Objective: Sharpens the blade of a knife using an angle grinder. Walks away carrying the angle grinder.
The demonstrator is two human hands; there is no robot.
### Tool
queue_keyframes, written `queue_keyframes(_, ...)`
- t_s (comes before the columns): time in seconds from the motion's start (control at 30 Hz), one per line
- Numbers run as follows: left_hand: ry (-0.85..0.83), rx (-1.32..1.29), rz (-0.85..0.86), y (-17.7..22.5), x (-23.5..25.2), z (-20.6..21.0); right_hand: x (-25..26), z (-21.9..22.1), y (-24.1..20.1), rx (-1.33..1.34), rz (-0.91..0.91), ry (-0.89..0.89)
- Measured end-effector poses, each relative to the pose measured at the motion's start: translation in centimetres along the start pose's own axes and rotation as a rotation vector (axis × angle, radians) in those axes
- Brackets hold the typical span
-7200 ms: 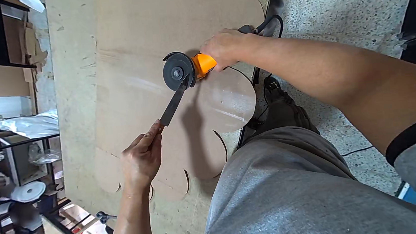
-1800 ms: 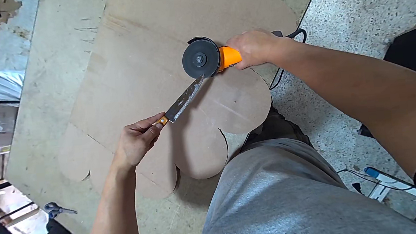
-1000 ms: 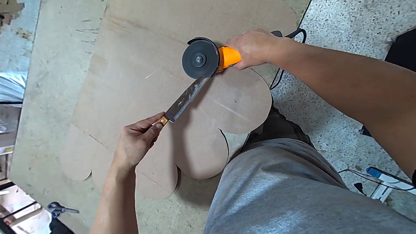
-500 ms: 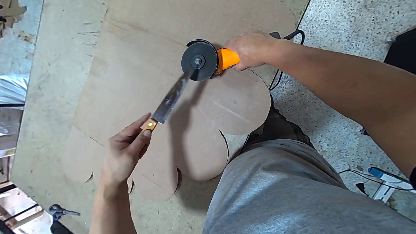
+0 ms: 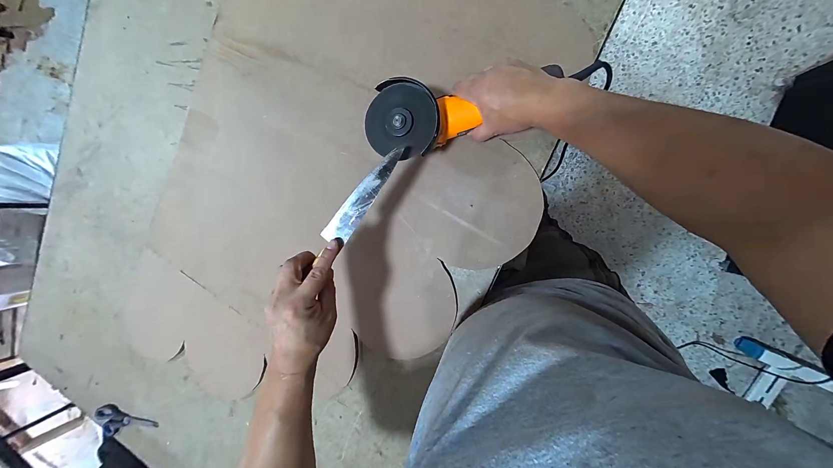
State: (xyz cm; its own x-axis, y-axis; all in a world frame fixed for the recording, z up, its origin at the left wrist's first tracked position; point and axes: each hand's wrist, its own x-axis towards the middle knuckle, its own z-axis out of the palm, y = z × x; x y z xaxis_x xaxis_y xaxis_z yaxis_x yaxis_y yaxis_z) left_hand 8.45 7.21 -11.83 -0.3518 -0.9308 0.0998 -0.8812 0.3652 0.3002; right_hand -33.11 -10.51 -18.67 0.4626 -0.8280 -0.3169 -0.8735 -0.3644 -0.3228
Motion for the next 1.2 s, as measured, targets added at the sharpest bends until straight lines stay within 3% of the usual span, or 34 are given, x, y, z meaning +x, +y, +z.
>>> queue_keyframes(0.63, -0.136, -0.075, 0.059, -2.2, 1.9, 1.1, 0.2, 0.1, 0.0, -0.032, 0.007, -0.007)
queue_keyframes(1.2, -0.158, -0.094, 0.105, -2.1, 3.8, 1.4, 0.2, -0.1, -0.1, -0.023, 0.016, -0.014)
